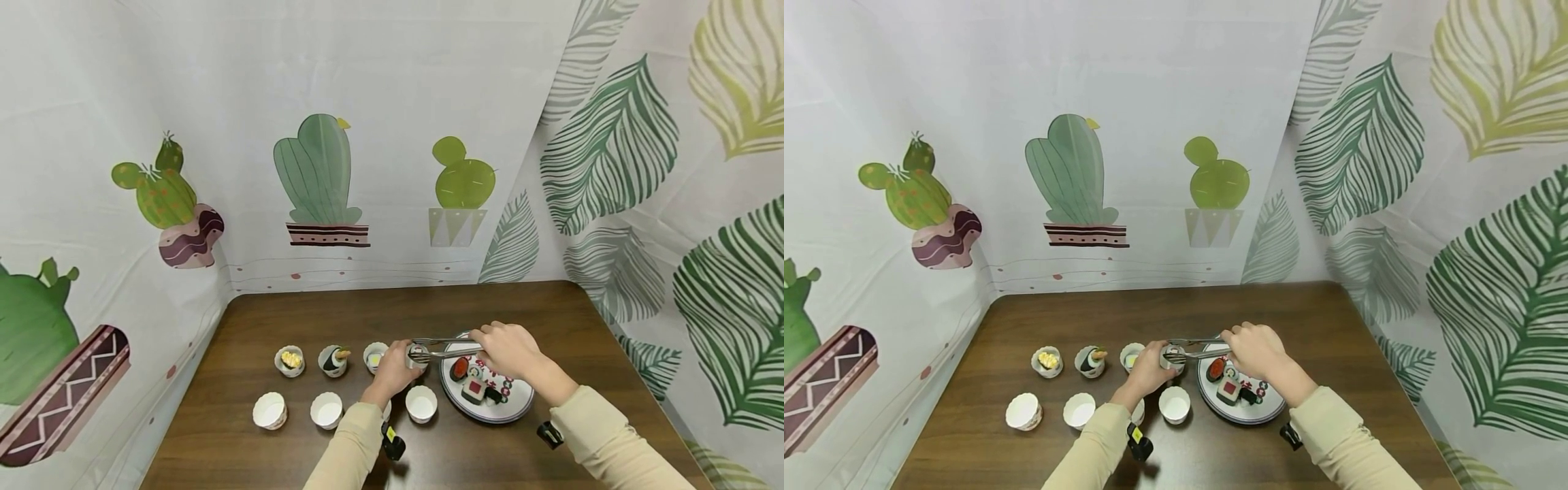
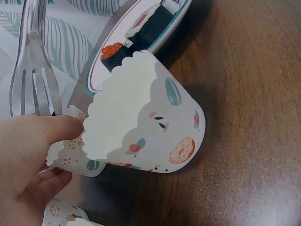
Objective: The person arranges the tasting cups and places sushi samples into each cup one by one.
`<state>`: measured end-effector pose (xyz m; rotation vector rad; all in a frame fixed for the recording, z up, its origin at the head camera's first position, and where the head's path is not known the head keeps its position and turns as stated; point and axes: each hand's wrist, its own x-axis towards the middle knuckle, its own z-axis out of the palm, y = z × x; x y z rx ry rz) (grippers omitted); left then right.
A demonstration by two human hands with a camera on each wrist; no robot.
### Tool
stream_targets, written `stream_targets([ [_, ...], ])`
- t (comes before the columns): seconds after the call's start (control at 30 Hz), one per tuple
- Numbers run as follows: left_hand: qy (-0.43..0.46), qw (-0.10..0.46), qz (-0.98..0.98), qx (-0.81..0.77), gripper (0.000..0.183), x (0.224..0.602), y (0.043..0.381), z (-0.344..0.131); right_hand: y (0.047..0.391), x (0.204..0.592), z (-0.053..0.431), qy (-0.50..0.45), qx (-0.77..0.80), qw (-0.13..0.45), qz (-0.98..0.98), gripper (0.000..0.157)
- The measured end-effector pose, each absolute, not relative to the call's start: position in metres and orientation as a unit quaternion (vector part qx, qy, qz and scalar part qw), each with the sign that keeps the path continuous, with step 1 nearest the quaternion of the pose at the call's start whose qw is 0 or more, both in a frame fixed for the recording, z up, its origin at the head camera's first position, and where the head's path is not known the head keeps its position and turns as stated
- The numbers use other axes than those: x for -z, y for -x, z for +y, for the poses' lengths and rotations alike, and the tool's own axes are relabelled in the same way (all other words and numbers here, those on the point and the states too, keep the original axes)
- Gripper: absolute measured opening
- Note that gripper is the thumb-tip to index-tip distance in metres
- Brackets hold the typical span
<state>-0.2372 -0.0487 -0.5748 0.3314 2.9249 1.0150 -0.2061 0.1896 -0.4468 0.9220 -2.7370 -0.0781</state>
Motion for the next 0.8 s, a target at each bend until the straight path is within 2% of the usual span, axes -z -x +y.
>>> stream_targets([
  [0.8,-0.108,0.016,0.940,-0.323,0.062,0.574,0.238,-0.048,0.206,0.448,0.206,-0.295,0.024,0.123,-0.947,0.030],
])
